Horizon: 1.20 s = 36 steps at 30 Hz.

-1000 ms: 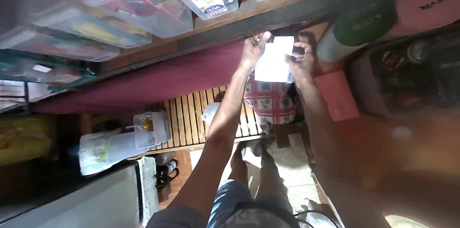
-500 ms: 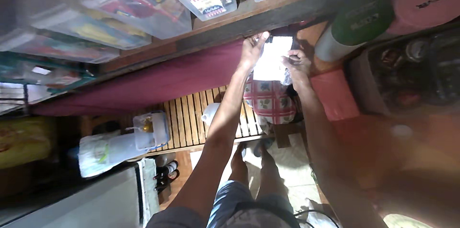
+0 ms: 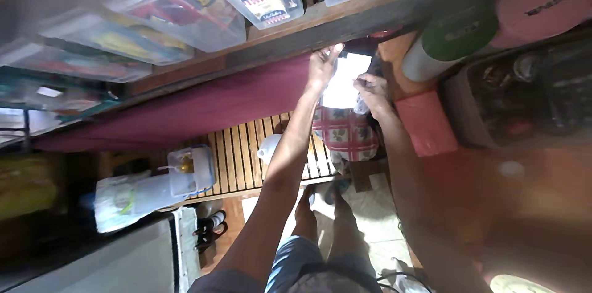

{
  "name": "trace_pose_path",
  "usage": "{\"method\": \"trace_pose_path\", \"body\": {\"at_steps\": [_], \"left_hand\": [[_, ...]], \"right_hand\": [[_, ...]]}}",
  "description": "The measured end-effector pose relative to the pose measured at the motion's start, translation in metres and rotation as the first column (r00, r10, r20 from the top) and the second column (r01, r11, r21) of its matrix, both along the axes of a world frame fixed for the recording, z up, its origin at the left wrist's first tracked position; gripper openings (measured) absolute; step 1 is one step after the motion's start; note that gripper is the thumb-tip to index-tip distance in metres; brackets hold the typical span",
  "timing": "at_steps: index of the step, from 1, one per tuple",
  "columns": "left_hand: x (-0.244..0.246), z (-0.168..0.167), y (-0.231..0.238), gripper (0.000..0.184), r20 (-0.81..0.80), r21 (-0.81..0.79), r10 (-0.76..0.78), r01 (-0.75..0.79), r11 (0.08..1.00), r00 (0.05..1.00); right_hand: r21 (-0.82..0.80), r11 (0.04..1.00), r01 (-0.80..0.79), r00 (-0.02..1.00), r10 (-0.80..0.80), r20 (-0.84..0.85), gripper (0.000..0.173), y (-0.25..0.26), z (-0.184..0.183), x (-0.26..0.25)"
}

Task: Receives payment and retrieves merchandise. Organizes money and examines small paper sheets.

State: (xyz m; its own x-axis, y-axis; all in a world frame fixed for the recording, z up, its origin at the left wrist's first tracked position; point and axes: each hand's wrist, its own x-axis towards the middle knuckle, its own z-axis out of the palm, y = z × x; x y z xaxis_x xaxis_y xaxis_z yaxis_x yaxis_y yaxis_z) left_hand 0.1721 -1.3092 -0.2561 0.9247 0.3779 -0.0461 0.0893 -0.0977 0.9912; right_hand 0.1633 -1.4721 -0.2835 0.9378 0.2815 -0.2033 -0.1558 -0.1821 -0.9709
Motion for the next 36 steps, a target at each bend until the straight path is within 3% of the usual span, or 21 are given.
{"method": "trace_pose_path", "body": {"at_steps": [2, 7, 13, 17, 21, 26, 30, 36], "left_hand": [[0.0, 0.001, 0.002, 0.02, -0.014, -0.002, -0.018, 0.018, 1.0, 1.0], [0.001, 0.0, 0.006, 0.018, 0.015, -0.041, -0.062, 0.063, 0.997, 0.998], [-0.002, 0.005, 0.007, 0.019, 0.025, -0.088, -0.099, 0.101, 0.991, 0.995], [-0.002, 0.005, 0.004, 0.019, 0.026, -0.101, -0.074, 0.076, 0.992, 0.997], [0.0, 0.001, -0.002, 0.019, 0.028, -0.095, -0.012, 0.015, 0.995, 1.0], [-0.001, 0.004, -0.003, 0.022, -0.017, -0.012, 0.009, -0.01, 1.0, 1.0], [-0.001, 0.002, -0.001, 0.023, -0.013, -0.006, -0.012, 0.012, 1.0, 1.0], [-0.005, 0.005, -0.001, 0.024, -0.011, 0.007, -0.024, 0.024, 1.0, 1.0]], "right_hand": [[-0.006, 1.0, -0.003, 1.0, 0.003, 0.0, 0.012, -0.003, -0.003, -0.001], [0.149, 0.988, -0.03, 0.999, 0.025, 0.04, 0.003, -0.017, -0.016, -0.006], [0.136, 0.99, 0.034, 0.999, -0.032, -0.012, 0.006, -0.03, -0.024, -0.012], [0.174, 0.979, 0.103, 0.994, -0.106, 0.006, 0.027, -0.026, -0.031, -0.013], [0.086, 0.983, 0.162, 0.986, -0.158, -0.054, 0.044, -0.023, -0.029, -0.014], [0.004, 0.99, 0.143, 0.989, -0.143, -0.026, 0.03, -0.026, -0.031, -0.015], [0.052, 0.986, 0.157, 0.987, -0.158, 0.021, 0.026, -0.031, -0.037, -0.019], [0.028, 0.991, 0.13, 0.991, -0.131, 0.034, 0.03, -0.042, -0.03, -0.033]]}}
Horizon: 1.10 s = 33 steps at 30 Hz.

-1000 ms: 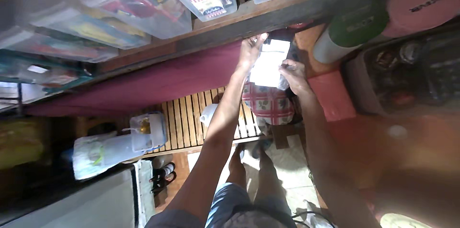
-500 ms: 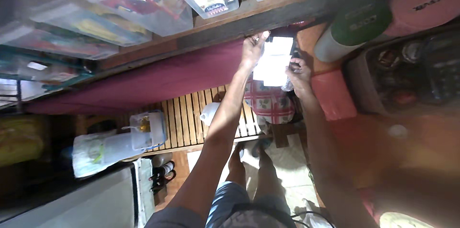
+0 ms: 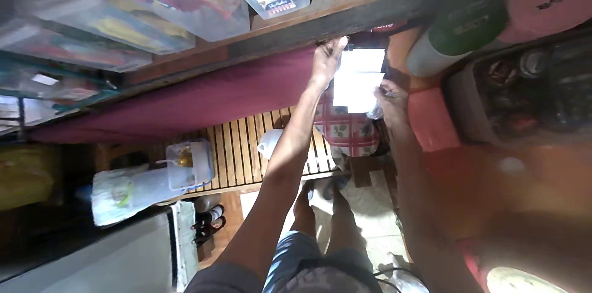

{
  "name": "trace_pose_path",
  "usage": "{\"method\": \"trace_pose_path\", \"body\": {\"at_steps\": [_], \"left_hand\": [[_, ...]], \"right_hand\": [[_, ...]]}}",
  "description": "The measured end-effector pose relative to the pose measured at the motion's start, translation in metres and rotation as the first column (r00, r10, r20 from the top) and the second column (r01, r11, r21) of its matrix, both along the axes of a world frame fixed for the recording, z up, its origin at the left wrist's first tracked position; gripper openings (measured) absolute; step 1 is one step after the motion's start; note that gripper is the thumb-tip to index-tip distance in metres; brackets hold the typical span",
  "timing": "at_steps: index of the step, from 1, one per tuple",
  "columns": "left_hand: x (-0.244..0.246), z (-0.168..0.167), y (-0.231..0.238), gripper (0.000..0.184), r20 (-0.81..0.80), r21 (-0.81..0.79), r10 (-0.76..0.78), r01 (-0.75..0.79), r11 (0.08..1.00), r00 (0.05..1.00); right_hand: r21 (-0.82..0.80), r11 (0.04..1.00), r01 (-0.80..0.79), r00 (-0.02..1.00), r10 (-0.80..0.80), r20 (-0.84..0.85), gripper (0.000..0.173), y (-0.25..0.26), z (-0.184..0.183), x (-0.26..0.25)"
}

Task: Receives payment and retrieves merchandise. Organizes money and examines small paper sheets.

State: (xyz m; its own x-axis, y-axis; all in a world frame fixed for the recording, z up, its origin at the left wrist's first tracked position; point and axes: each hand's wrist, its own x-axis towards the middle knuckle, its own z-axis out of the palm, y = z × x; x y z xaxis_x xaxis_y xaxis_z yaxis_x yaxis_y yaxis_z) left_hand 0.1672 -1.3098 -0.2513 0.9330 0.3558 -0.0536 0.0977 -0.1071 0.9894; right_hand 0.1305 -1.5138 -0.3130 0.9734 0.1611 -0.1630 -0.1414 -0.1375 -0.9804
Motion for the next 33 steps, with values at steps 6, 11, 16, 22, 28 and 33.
{"method": "trace_pose_path", "body": {"at_steps": [6, 11, 16, 22, 28, 33], "left_hand": [[0.0, 0.001, 0.0, 0.025, -0.009, -0.011, -0.002, 0.002, 1.0, 1.0], [-0.01, -0.009, 0.002, 0.036, 0.005, -0.091, -0.102, 0.102, 0.991, 0.995], [-0.026, -0.016, 0.001, 0.049, -0.025, -0.119, -0.096, 0.093, 0.989, 0.995], [-0.115, 0.022, -0.006, 0.056, -0.275, -0.286, -0.382, 0.305, 0.909, 0.882], [-0.201, 0.047, -0.005, 0.043, -0.156, -0.25, -0.2, 0.157, 0.955, 0.967], [-0.234, 0.072, 0.029, 0.041, 0.141, 0.034, -0.066, 0.062, 0.997, 0.988]], "right_hand": [[-0.073, 0.997, -0.005, 0.998, 0.001, -0.056, 0.031, -0.015, -0.003, -0.022], [0.018, 0.999, 0.031, 0.999, -0.031, -0.019, 0.039, -0.029, 0.003, -0.045], [0.113, 0.993, 0.036, 0.999, -0.037, 0.011, 0.035, -0.037, 0.013, -0.073], [0.07, 0.996, 0.061, 0.997, -0.057, -0.059, 0.03, -0.035, 0.043, -0.101], [0.102, 0.994, 0.028, 0.999, -0.032, 0.041, 0.032, -0.017, 0.069, -0.14], [-0.104, 0.986, 0.127, 0.992, -0.128, -0.004, 0.018, 0.007, 0.107, -0.169]]}}
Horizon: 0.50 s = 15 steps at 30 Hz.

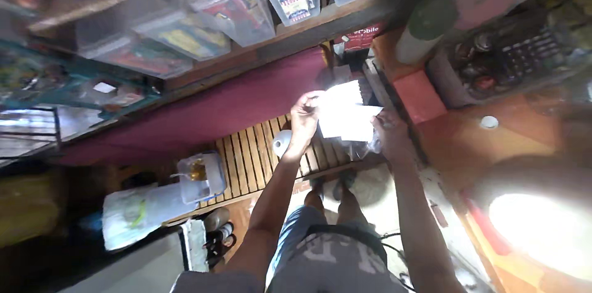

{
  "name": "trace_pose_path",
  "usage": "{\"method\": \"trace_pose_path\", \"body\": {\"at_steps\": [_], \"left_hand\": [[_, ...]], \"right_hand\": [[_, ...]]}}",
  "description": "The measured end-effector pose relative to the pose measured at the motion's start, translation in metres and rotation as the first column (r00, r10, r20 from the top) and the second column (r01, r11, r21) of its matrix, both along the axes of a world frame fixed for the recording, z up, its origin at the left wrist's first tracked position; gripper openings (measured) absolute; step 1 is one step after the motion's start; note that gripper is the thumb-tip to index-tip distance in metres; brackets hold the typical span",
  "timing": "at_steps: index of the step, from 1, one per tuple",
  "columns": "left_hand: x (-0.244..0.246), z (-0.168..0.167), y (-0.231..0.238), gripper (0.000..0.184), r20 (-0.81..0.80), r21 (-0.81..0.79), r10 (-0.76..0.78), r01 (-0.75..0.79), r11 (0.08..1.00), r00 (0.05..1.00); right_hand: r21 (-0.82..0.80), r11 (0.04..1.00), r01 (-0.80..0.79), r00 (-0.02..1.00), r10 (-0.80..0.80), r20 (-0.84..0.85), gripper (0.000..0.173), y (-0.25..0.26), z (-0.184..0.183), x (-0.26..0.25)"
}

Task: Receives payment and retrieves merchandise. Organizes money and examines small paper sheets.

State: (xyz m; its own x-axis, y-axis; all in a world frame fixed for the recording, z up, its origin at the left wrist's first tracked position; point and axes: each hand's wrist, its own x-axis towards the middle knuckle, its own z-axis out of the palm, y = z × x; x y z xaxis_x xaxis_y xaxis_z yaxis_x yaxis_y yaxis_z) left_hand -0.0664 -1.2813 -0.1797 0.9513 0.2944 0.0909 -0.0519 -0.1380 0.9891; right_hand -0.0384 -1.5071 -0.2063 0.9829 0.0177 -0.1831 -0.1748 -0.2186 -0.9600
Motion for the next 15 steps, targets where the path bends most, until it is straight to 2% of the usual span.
{"method": "trace_pose_path", "body": {"at_steps": [4, 6, 12, 15], "left_hand": [[-0.029, 0.021, 0.036, 0.035, 0.006, 0.104, 0.04, -0.041, 0.994, 0.999], [-0.04, 0.024, 0.054, 0.034, -0.004, 0.126, 0.057, -0.056, 0.991, 0.998], [-0.068, 0.036, 0.097, 0.053, -0.067, 0.234, 0.085, -0.067, 0.97, 0.994], [-0.076, 0.034, 0.112, 0.046, -0.095, 0.284, 0.092, -0.061, 0.957, 0.991]], "right_hand": [[0.085, 0.994, 0.061, 0.993, -0.052, -0.104, 0.027, 0.017, 0.013, -0.019], [0.129, 0.989, 0.076, 0.993, -0.062, -0.105, 0.027, 0.024, 0.015, -0.027], [0.206, 0.978, 0.043, 0.993, -0.019, -0.115, 0.025, 0.047, 0.025, -0.05], [0.223, 0.974, -0.038, 0.993, 0.061, -0.096, 0.019, 0.058, 0.029, -0.067]]}}
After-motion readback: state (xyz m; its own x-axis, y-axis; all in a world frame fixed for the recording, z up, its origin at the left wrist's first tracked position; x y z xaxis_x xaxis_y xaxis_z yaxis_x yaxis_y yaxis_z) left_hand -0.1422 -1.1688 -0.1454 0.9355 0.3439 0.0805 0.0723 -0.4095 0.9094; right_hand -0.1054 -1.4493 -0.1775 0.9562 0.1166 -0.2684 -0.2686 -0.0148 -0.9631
